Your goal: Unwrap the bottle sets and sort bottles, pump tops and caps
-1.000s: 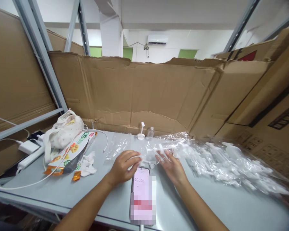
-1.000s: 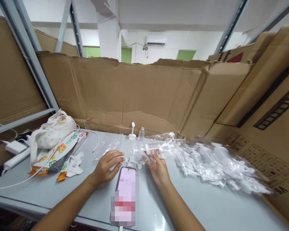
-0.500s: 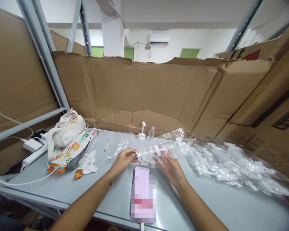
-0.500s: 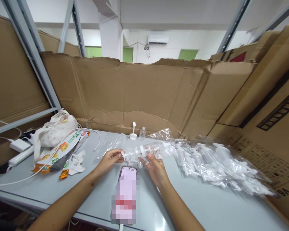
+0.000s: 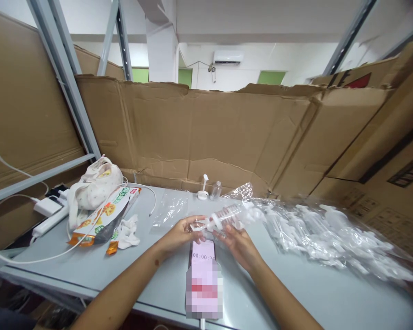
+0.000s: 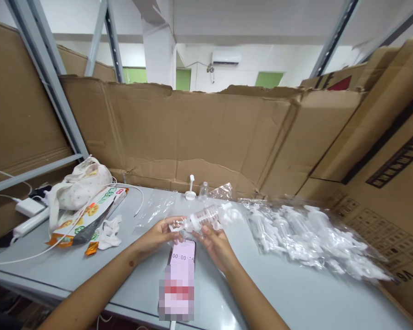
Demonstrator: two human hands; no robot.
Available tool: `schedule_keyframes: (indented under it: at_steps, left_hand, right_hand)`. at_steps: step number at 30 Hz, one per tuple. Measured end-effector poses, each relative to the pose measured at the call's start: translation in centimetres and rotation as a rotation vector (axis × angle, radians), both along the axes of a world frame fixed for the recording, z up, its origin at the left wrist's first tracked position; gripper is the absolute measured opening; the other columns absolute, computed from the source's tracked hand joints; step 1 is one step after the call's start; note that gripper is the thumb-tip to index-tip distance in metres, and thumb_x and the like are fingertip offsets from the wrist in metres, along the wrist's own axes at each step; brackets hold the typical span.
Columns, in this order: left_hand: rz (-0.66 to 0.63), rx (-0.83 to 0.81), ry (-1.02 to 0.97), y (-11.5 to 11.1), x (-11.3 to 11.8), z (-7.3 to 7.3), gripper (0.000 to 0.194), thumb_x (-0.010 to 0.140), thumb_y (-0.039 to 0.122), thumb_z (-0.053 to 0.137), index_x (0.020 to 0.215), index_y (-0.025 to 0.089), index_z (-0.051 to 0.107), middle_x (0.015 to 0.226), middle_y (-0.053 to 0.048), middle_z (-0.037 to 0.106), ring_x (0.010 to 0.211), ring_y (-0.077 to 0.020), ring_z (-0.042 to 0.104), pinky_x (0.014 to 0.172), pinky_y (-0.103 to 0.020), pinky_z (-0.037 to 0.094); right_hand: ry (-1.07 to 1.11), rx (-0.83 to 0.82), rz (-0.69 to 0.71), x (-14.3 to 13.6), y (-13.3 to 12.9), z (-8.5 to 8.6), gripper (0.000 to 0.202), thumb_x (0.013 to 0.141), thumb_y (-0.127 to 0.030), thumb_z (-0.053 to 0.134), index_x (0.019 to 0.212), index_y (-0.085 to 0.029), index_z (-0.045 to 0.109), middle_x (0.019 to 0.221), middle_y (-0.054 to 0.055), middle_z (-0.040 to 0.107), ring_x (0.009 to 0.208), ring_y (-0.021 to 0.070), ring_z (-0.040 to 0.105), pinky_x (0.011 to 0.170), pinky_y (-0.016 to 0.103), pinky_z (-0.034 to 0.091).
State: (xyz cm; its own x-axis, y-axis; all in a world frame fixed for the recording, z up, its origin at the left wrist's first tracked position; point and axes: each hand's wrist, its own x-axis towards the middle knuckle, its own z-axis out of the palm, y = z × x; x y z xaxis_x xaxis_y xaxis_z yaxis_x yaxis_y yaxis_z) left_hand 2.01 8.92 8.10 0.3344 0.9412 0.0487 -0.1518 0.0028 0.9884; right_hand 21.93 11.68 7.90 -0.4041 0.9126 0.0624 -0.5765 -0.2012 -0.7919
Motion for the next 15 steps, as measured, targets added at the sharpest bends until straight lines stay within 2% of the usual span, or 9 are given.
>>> schedule_keyframes:
  at_steps: [2, 4, 9, 11, 15]
  left_hand:
    - [0.051, 0.009, 0.032, 0.1, 0.2, 0.0, 0.057, 0.069, 0.034, 0.070, 0.119, 0.013, 0.054, 0.075, -0.006, 0.066, 0.068, -0.0150, 0.060, 0.067, -0.027, 0.043]
    - [0.124, 0.025, 0.047, 0.3, 0.2, 0.0, 0.051, 0.069, 0.035, 0.069, 0.113, 0.012, 0.058, 0.070, -0.005, 0.066, 0.067, -0.0149, 0.060, 0.066, -0.027, 0.043]
    - [0.245, 0.091, 0.045, 0.6, -0.6, 0.3, 0.044, 0.070, 0.035, 0.068, 0.107, 0.014, 0.060, 0.090, -0.009, 0.067, 0.077, -0.0195, 0.065, 0.065, -0.028, 0.047]
    - [0.294, 0.093, 0.045, 0.7, -1.2, 0.7, 0.041, 0.070, 0.034, 0.068, 0.106, 0.015, 0.061, 0.097, -0.010, 0.066, 0.081, -0.0210, 0.065, 0.068, -0.029, 0.048]
    - [0.368, 0.085, 0.052, 1.1, -2.8, 1.4, 0.041, 0.069, 0.035, 0.068, 0.104, 0.015, 0.061, 0.099, -0.010, 0.066, 0.083, -0.0223, 0.066, 0.074, -0.032, 0.049]
  right_hand:
    - [-0.005, 0.000, -0.004, -0.1, 0.0, -0.1, 0.025, 0.068, -0.026, 0.072, 0.092, -0.021, 0.066, 0.099, 0.003, 0.067, 0.103, 0.0237, 0.058, 0.095, 0.047, 0.042]
    - [0.017, -0.012, -0.034, 0.1, 0.4, -0.3, 0.019, 0.069, -0.025, 0.072, 0.087, -0.022, 0.066, 0.093, 0.001, 0.069, 0.099, 0.0219, 0.060, 0.095, 0.047, 0.042]
    - [0.092, -0.060, -0.179, 1.6, 2.0, -0.1, 0.016, 0.065, -0.025, 0.074, 0.079, -0.022, 0.066, 0.090, 0.001, 0.069, 0.100, 0.0220, 0.060, 0.097, 0.047, 0.043]
    - [0.094, -0.074, -0.241, 2.4, 2.6, 0.1, 0.023, 0.064, -0.025, 0.075, 0.084, -0.023, 0.065, 0.098, 0.002, 0.068, 0.105, 0.0238, 0.059, 0.096, 0.046, 0.044]
    - [0.104, -0.067, -0.292, 3.6, 3.4, 0.6, 0.041, 0.066, -0.026, 0.073, 0.103, -0.029, 0.058, 0.110, 0.001, 0.065, 0.109, 0.0238, 0.057, 0.093, 0.042, 0.048]
